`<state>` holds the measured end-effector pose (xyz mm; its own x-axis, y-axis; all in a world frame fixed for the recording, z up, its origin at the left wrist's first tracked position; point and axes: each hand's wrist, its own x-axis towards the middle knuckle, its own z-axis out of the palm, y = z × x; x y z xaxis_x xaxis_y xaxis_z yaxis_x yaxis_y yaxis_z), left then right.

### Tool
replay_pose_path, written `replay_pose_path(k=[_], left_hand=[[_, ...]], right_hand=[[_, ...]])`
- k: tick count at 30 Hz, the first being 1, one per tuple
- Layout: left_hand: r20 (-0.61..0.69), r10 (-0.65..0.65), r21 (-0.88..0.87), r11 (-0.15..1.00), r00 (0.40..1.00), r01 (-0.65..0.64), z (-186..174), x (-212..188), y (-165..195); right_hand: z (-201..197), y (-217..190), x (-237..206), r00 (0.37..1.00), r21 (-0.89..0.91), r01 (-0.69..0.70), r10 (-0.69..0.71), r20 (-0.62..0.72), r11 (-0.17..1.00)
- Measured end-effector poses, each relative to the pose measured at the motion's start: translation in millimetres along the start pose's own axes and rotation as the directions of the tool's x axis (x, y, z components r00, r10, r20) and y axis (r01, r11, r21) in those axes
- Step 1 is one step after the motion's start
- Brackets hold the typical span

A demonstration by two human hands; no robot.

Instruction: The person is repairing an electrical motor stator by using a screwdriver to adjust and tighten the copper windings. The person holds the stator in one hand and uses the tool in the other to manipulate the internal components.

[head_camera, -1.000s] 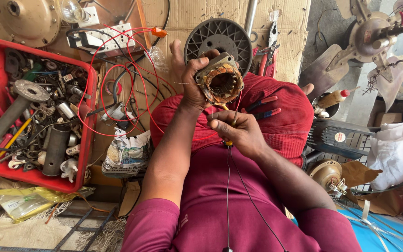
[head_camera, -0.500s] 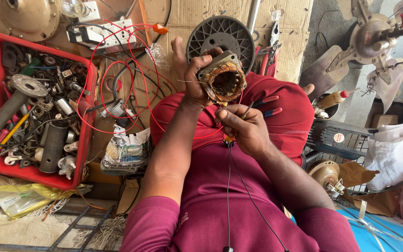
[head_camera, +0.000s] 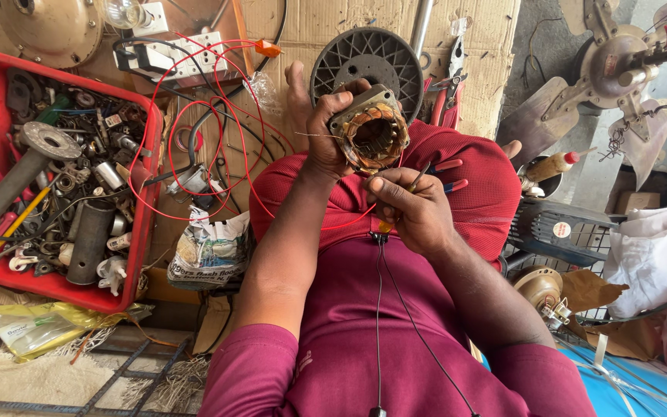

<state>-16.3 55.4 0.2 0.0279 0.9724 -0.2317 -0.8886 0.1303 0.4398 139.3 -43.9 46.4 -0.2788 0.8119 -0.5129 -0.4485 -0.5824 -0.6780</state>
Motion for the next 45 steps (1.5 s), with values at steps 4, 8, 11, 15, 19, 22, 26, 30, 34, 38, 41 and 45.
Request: replay_pose_path(k=[4, 8, 11, 15, 19, 22, 26, 30, 34, 38, 41, 45], left_hand=[[0.016, -0.156, -0.081, 0.984, 0.988, 0.157, -6, 3, -3], [0.099, -0.313, -0.108, 0.940, 0.944, 0.323, -15, 3, -4], [0.119, -0.327, -0.058, 0.940, 0.938, 0.335, -19, 4, -5], [0.118, -0.343, -0.035, 0.936, 0.932, 0.349, -20, 5, -6], [0.130, -0.360, -0.050, 0.928, 0.924, 0.368, -19, 6, -6], [0.137, -0.359, -0.032, 0.930, 0.923, 0.367, -17, 6, -5], [0.142, -0.354, -0.017, 0.933, 0.924, 0.360, -13, 5, -4], [0.139, -0.351, -0.006, 0.935, 0.926, 0.355, -9, 3, -2], [0.139, -0.356, -0.015, 0.932, 0.924, 0.361, -8, 3, -2], [0.137, -0.353, -0.012, 0.934, 0.925, 0.358, -10, 4, -3], [0.164, -0.352, -0.019, 0.933, 0.922, 0.359, -13, 5, -5], [0.139, -0.357, -0.035, 0.930, 0.924, 0.365, -16, 5, -7]], right_hand=[[-6, -15, -6, 0.995, -0.363, -0.056, 0.020, -0.100, 0.930], [-8, -32, -9, 0.967, -0.412, 0.084, -0.175, -0.188, 0.907], [-3, -43, -5, 0.922, -0.604, 0.288, -0.386, -0.036, 0.743], [10, -55, 8, 0.835, -0.837, 0.418, -0.512, 0.202, 0.352], [21, -60, 16, 0.805, -0.830, 0.477, -0.524, 0.280, 0.289], [24, -64, 20, 0.806, -0.819, 0.495, -0.505, 0.309, 0.290], [24, -66, 24, 0.799, -0.818, 0.511, -0.499, 0.337, 0.264], [23, -65, 24, 0.827, -0.829, 0.473, -0.474, 0.301, 0.299], [21, -65, 25, 0.819, -0.832, 0.480, -0.482, 0.312, 0.277], [21, -64, 26, 0.839, -0.834, 0.454, -0.465, 0.282, 0.313], [21, -65, 26, 0.831, -0.839, 0.461, -0.473, 0.294, 0.289], [22, -65, 27, 0.803, -0.831, 0.496, -0.497, 0.329, 0.252]])
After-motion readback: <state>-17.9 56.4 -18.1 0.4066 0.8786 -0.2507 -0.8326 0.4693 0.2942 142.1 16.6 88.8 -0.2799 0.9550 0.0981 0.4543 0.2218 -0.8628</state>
